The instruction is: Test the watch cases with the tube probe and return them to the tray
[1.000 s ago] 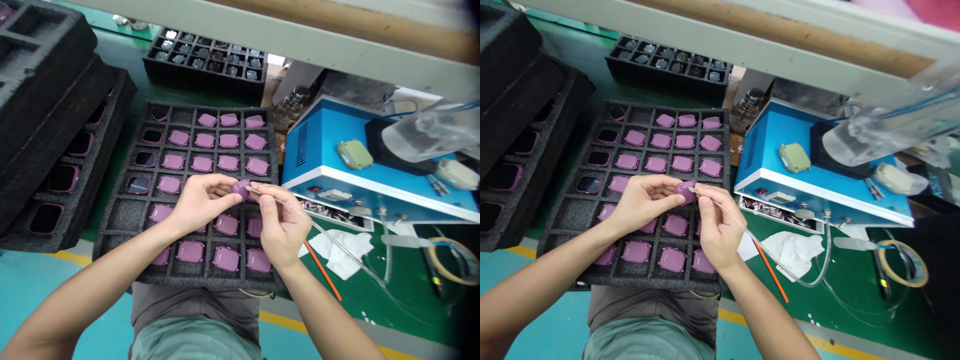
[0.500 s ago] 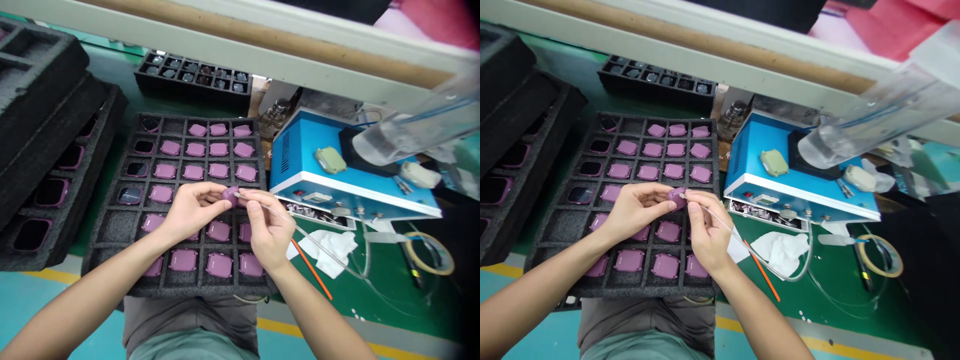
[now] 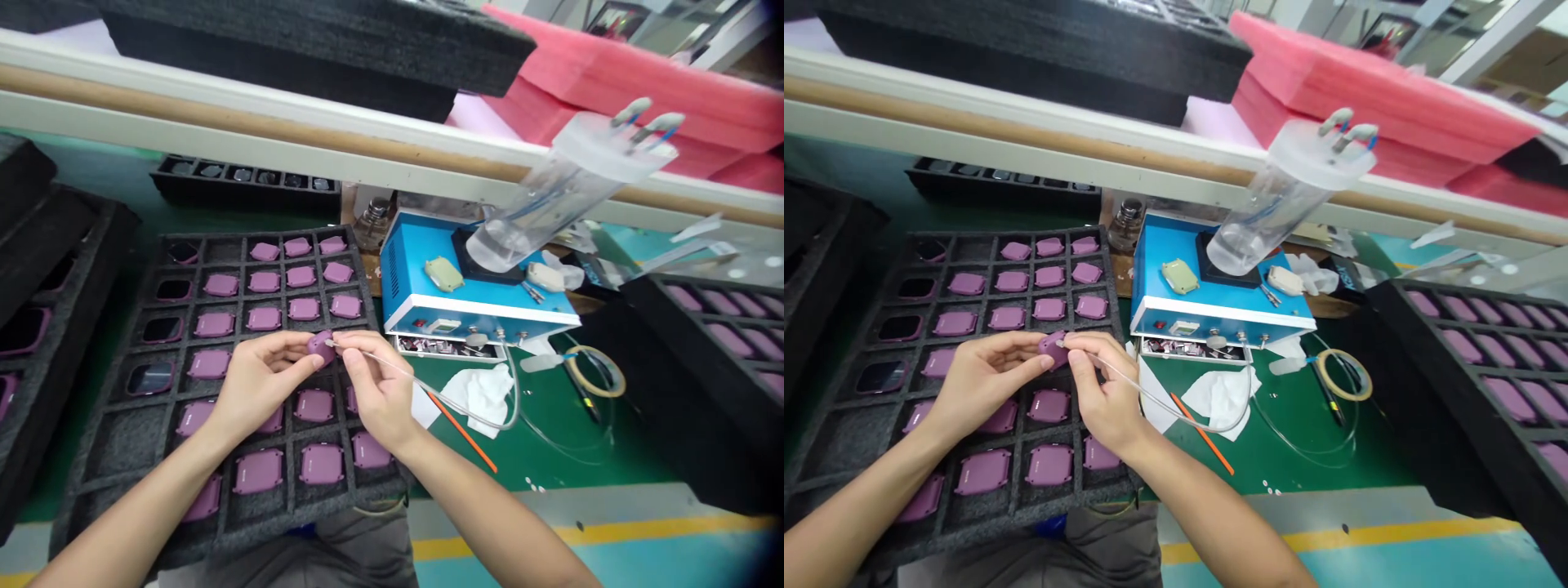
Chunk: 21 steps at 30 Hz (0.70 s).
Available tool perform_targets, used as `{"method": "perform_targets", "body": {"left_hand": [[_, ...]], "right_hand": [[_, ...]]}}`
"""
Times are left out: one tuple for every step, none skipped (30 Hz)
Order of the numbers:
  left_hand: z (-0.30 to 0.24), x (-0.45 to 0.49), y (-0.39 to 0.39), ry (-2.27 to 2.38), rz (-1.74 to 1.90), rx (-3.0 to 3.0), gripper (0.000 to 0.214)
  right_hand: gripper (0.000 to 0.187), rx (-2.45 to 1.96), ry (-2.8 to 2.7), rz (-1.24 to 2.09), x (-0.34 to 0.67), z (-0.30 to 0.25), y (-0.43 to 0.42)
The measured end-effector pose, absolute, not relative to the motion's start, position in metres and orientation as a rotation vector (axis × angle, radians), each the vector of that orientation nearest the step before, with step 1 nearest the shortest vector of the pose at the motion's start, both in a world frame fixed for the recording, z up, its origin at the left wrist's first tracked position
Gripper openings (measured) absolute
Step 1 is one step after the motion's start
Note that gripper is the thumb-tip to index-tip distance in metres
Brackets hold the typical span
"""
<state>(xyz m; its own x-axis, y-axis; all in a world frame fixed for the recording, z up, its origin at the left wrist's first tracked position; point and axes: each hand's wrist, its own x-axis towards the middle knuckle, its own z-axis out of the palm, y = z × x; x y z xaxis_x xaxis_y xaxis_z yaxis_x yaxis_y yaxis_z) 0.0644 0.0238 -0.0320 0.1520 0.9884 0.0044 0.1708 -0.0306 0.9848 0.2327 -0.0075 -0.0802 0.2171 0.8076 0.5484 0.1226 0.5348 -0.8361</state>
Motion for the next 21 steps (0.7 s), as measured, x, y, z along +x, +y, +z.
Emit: {"method": "perform_targets", "body": {"left_hand": [[-0.0315,0.0645,0.0238,1.215,1.019,1.417,0.041],[-0.031,0.0646,0.0238,1.216,1.017,1.415,0.041],[-0.0307,0.0647,0.0238,1.216,1.017,1.411,0.041],[-0.0305,0.0648,0.0237,1.215,1.018,1.409,0.041],[-0.0304,0.0648,0.0237,1.212,1.02,1.407,0.041],[-0.0304,0.0648,0.0236,1.209,1.021,1.406,0.041],[-0.0305,0.0647,0.0235,1.207,1.022,1.407,0.04],[-0.0305,0.0647,0.0235,1.204,1.021,1.409,0.04],[-0.0305,0.0646,0.0235,1.202,1.019,1.411,0.04],[-0.0304,0.0645,0.0235,1.201,1.016,1.412,0.04],[-0.0303,0.0645,0.0236,1.201,1.013,1.413,0.04],[-0.0301,0.0644,0.0237,1.201,1.011,1.415,0.04],[-0.03,0.0643,0.0238,1.201,1.008,1.416,0.04],[-0.0299,0.0642,0.0239,1.199,1.007,1.416,0.041],[-0.0299,0.0641,0.024,1.196,1.007,1.416,0.042],[-0.0299,0.064,0.0241,1.19,1.006,1.416,0.042],[-0.0299,0.0639,0.0241,1.185,1.006,1.417,0.042],[-0.03,0.0638,0.024,1.182,1.006,1.42,0.042],[-0.0302,0.0637,0.024,1.179,1.009,1.422,0.042],[-0.0303,0.0635,0.0239,1.175,1.01,1.425,0.041],[-0.0304,0.0634,0.0238,1.175,1.012,1.429,0.04]], "right_hand": [[0.015,-0.918,-1.288,0.583,0.2326,-0.0802,-0.0072],[0.015,-0.915,-1.287,0.586,0.2325,-0.0802,-0.0069],[0.015,-0.912,-1.287,0.588,0.2325,-0.0803,-0.0066],[0.015,-0.91,-1.287,0.589,0.2325,-0.0804,-0.0063],[0.015,-0.908,-1.287,0.591,0.2326,-0.0806,-0.0061],[0.016,-0.903,-1.285,0.594,0.2326,-0.0807,-0.0059],[0.016,-0.896,-1.282,0.597,0.2326,-0.0808,-0.0058],[0.016,-0.89,-1.279,0.601,0.2326,-0.0808,-0.0058],[0.016,-0.886,-1.276,0.605,0.2325,-0.0808,-0.0059],[0.016,-0.886,-1.274,0.609,0.2325,-0.0808,-0.0059],[0.016,-0.89,-1.274,0.61,0.2324,-0.0808,-0.0061],[0.016,-0.896,-1.275,0.609,0.2323,-0.0808,-0.0062],[0.016,-0.902,-1.276,0.609,0.2322,-0.0808,-0.0063],[0.016,-0.905,-1.276,0.609,0.2322,-0.0808,-0.0063],[0.016,-0.903,-1.274,0.612,0.2321,-0.0809,-0.0064],[0.016,-0.897,-1.271,0.617,0.232,-0.081,-0.0064],[0.016,-0.888,-1.268,0.624,0.2319,-0.0811,-0.0064],[0.015,-0.878,-1.263,0.631,0.2318,-0.0812,-0.0064],[0.015,-0.868,-1.261,0.639,0.2318,-0.0813,-0.0063],[0.015,-0.861,-1.259,0.644,0.2317,-0.0813,-0.0063],[0.015,-0.858,-1.257,0.65,0.2317,-0.0814,-0.0063]]}}
